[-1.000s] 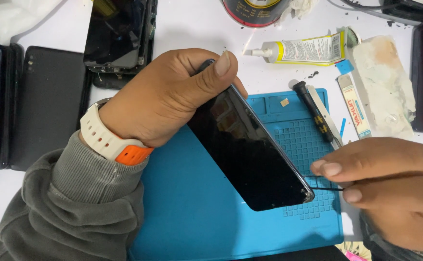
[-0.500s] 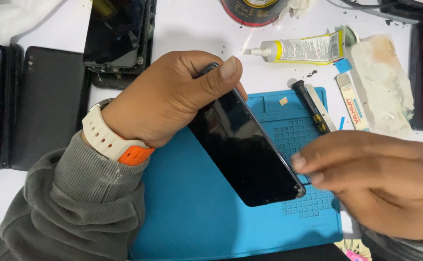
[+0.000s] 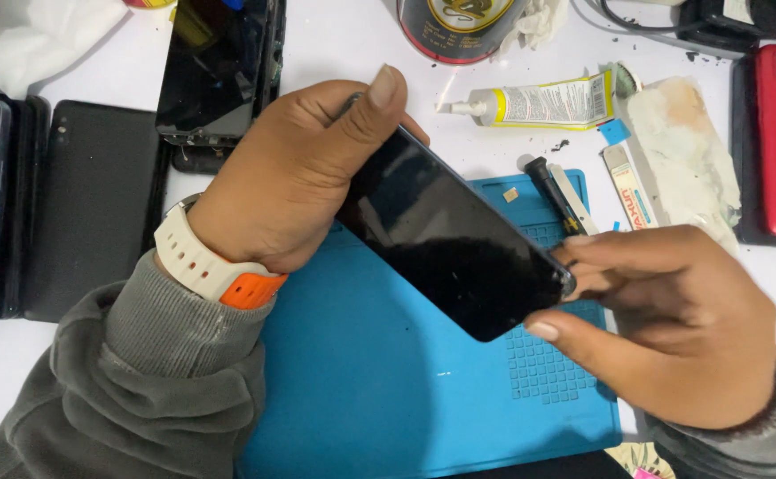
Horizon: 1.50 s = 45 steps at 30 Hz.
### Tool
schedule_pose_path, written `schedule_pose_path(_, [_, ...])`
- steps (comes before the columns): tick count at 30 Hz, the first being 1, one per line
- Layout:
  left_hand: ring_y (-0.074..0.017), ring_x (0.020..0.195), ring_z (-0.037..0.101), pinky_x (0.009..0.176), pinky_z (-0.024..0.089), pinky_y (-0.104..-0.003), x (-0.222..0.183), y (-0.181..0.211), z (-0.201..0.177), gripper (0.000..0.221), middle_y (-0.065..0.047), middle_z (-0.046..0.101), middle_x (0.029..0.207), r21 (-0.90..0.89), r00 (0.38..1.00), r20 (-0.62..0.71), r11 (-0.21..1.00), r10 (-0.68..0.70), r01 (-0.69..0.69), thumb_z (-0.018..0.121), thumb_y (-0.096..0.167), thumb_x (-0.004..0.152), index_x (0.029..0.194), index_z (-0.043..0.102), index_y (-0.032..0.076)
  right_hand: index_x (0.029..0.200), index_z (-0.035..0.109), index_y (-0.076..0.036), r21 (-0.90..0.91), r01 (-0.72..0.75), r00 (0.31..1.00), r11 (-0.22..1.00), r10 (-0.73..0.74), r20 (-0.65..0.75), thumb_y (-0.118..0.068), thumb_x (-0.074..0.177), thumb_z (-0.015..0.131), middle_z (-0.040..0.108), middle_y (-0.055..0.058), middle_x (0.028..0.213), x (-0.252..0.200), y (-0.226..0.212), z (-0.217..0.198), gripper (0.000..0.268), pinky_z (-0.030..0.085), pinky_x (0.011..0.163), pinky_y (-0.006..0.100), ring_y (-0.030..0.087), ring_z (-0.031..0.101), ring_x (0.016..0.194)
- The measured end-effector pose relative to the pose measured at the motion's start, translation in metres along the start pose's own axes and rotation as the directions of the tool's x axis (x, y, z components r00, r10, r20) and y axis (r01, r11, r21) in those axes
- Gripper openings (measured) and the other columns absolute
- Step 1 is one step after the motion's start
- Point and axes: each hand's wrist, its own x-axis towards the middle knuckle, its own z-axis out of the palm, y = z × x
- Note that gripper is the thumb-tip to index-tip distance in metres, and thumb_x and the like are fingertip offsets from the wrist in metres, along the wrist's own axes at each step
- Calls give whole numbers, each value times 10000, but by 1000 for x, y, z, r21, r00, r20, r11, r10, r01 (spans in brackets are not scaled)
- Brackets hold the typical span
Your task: Disassembling a mobile phone by removing internal screws, prying off the back casing, and disconnecting internal ribbon cables.
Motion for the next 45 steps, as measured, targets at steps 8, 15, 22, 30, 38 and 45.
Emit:
schedule_pose_path(8, [-66, 567, 298, 591, 326, -236, -2, 1, -2, 508, 84, 254, 572, 115, 1000, -16, 993, 15, -13, 533, 608, 841, 868, 744, 147, 1119, 712, 21, -38, -78, 996, 996, 76, -46, -48, 679, 895, 763, 180, 1048, 0, -6, 6, 482, 677, 738, 242, 171, 765, 804])
schedule_pose_path(15, [-176, 767, 753, 718, 665, -306, 3, 4, -5, 436, -54, 749, 761, -192, 993, -94, 980, -65, 46, 623, 525, 798, 845, 733, 105, 1472, 451, 103, 208, -71, 995, 976, 85, -57, -203, 933, 574, 622, 203, 1180, 10, 6, 8, 632, 571, 982, 352, 265, 647, 1116])
schedule_pose_path(22, [-73, 599, 540, 528, 444, -213, -13, 29, -16, 457, 47, 531, 619, -16, 952, -294, 997, -83, 82, 547, 561, 865, 754, 641, 128, 1156, 706, 25, -428, 497, 863, 755, -479, 158, 7, 999, 761, 717, 159, 1158, 52, 52, 32, 167, 440, 885, 429, 317, 621, 906])
schedule_pose_path(30, [-177, 1127, 820, 881, 685, -318, -59, 40, -36, 668, -21, 824, 1233, 131, 868, -451, 947, -207, 294, 342, 575, 829, 1244, 719, 212, 1121, 787, -161, -615, 390, 912, 685, -382, 152, -87, 1061, 787, 697, 24, 1069, 62, 69, 37, 95, 414, 894, 468, 339, 553, 925])
schedule_pose_path(38, [-192, 1112, 699, 894, 572, -296, -128, 24, -62, 483, -166, 714, 1273, -301, 707, -681, 953, -191, -33, 434, 279, 1026, 1389, 610, 13, 986, 688, -212, -776, 284, 948, 563, -288, 138, -134, 1048, 750, 653, -7, 1052, 55, 80, 39, 117, 296, 795, 461, 334, 527, 941])
schedule_pose_path(45, [-141, 1396, 679, 1193, 569, -279, -206, -32, -154, 348, 29, 675, 1490, -132, 677, -735, 971, 38, -198, 561, 464, 1063, 1348, 637, 279, 995, 690, -195, -825, 253, 939, 505, -334, 84, -100, 990, 808, 660, 2, 1073, 54, 100, 32, 151, 275, 841, 444, 323, 529, 971])
